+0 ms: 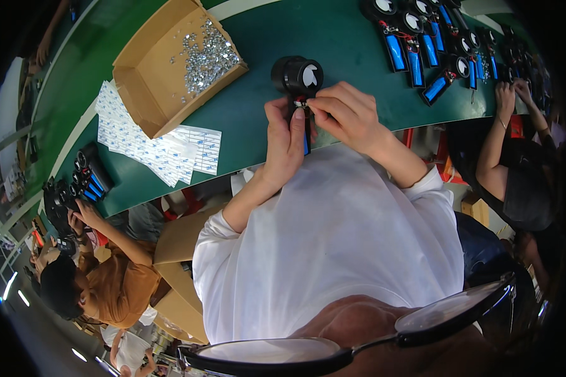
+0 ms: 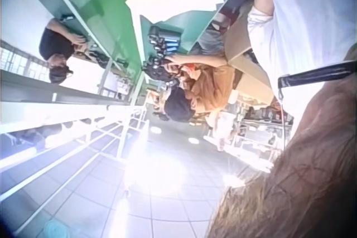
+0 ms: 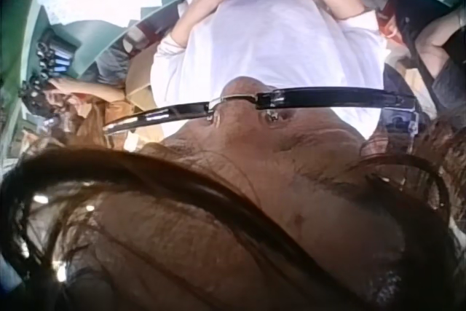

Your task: Assembling small components into handheld electronic devices on a production line.

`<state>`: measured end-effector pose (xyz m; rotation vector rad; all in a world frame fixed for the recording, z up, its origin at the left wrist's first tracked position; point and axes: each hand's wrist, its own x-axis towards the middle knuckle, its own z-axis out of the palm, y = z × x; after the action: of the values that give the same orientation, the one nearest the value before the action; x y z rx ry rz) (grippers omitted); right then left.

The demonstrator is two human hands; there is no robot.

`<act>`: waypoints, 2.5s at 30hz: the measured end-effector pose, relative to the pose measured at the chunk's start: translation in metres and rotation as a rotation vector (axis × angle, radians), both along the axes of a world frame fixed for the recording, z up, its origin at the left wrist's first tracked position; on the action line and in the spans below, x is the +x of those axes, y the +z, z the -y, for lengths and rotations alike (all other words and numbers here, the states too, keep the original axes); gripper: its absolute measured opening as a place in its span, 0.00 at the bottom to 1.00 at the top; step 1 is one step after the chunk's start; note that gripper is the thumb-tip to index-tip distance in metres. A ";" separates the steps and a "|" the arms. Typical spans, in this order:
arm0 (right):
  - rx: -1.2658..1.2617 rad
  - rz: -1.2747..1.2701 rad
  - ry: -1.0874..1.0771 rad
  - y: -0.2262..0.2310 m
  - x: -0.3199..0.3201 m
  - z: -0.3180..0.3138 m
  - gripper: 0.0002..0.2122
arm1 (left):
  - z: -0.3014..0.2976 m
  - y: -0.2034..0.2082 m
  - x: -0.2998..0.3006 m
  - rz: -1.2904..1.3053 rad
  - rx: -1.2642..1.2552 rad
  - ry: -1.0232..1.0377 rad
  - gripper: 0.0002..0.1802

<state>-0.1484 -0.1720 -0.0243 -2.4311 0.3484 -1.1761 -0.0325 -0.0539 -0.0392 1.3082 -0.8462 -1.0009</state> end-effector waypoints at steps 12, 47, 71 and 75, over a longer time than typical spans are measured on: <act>-0.010 -0.008 0.007 -0.002 0.001 0.000 0.08 | 0.001 0.000 0.003 0.235 0.010 -0.005 0.08; 0.397 -0.292 -0.217 0.045 0.047 0.030 0.17 | 0.059 0.016 0.049 -0.320 -0.247 0.042 0.39; 0.171 -0.575 -0.609 -0.024 0.221 0.232 0.26 | -0.089 0.207 0.114 0.318 -1.118 -0.028 0.30; 0.364 -0.599 -0.634 -0.013 0.237 0.228 0.26 | -0.094 0.207 0.117 0.357 -1.212 0.119 0.19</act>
<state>0.0884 -0.3995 -0.0368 -2.3394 1.4521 -0.4704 0.0842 0.0401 0.1674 0.4487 -1.3192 -0.0299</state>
